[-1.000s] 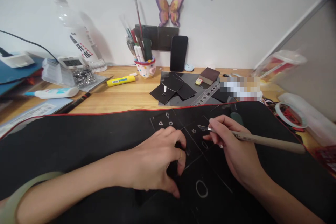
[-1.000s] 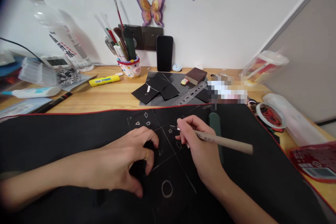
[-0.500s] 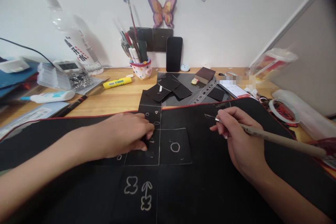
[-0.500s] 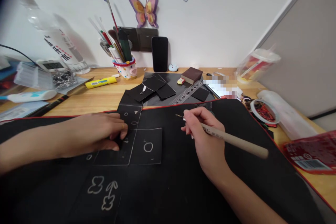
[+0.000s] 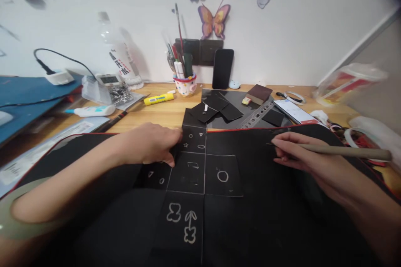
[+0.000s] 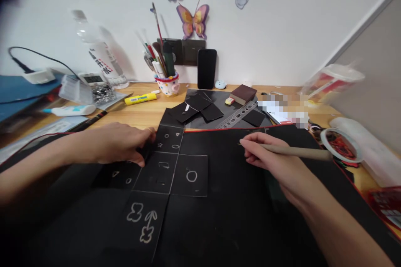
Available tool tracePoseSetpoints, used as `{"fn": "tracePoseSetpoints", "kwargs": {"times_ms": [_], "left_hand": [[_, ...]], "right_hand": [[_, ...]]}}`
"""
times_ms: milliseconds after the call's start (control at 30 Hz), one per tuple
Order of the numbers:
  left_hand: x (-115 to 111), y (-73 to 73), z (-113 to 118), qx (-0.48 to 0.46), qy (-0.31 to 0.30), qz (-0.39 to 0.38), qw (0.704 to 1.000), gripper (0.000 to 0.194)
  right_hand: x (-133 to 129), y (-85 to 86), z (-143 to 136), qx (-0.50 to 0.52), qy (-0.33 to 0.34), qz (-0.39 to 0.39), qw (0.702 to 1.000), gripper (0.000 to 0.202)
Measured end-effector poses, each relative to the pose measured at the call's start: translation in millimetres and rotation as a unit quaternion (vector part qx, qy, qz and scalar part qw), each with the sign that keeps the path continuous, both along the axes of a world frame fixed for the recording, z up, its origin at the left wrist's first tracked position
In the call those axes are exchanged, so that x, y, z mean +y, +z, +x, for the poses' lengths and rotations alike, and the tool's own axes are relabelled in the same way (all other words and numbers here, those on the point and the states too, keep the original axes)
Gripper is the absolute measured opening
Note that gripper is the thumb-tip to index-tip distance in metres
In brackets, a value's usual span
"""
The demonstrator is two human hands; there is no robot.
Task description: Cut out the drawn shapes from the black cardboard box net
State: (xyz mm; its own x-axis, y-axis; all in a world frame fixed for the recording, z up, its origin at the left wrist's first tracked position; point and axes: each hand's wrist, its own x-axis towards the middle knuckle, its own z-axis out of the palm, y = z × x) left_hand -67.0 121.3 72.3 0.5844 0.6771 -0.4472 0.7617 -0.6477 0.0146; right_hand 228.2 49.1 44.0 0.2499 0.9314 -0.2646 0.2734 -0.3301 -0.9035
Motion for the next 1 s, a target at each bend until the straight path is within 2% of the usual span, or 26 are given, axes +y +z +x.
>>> {"fn": "tracePoseSetpoints", "kwargs": {"times_ms": [100, 167, 267, 333, 400, 467, 533, 600, 667, 733, 833, 1000], "left_hand": [[4, -4.6, 0, -0.132, -0.032, -0.061, 0.989, 0.024], [5, -9.1, 6, -0.216, -0.064, -0.071, 0.972, 0.016], [2, -16.5, 20, -0.295, -0.131, 0.015, 0.946, 0.013], [-4, -20.2, 30, -0.303, -0.173, 0.109, 0.931, 0.020], [-14, -21.6, 38, -0.291, -0.177, 0.174, 0.924, 0.022], [-29, -22.0, 44, -0.280, -0.138, 0.178, 0.933, 0.018], [-46, -24.6, 48, -0.261, -0.105, 0.138, 0.950, 0.018], [-66, -32.1, 53, -0.229, -0.110, 0.122, 0.959, 0.015], [-85, -44.7, 58, -0.200, -0.114, 0.158, 0.960, 0.016], [-102, -59.2, 61, -0.205, -0.119, 0.244, 0.940, 0.030], [-117, -75.1, 64, -0.219, -0.132, 0.305, 0.918, 0.037], [-118, -78.9, 64, -0.244, -0.156, 0.325, 0.900, 0.035]], "right_hand": [[2, 1.8, 10, -0.071, 0.002, 0.033, 0.997, 0.028], [2, 2.1, 10, -0.115, -0.018, 0.080, 0.990, 0.024], [-4, 3.9, -4, -0.124, -0.047, 0.155, 0.979, 0.018], [-11, 4.9, -21, -0.092, -0.051, 0.210, 0.972, 0.017], [-20, 3.8, -38, -0.072, -0.006, 0.187, 0.980, 0.016], [-25, 0.0, -51, -0.045, 0.062, 0.127, 0.989, 0.015], [-25, -6.0, -56, -0.024, 0.114, 0.098, 0.988, 0.013], [-21, -13.0, -56, -0.022, 0.152, 0.092, 0.984, 0.015], [-16, -19.8, -55, -0.031, 0.179, 0.095, 0.979, 0.017], [-12, -25.5, -56, -0.047, 0.192, 0.110, 0.974, 0.018], [-10, -31.2, -59, -0.073, 0.198, 0.127, 0.969, 0.021], [-11, -33.8, -62, -0.067, 0.156, 0.108, 0.979, 0.020]]}}
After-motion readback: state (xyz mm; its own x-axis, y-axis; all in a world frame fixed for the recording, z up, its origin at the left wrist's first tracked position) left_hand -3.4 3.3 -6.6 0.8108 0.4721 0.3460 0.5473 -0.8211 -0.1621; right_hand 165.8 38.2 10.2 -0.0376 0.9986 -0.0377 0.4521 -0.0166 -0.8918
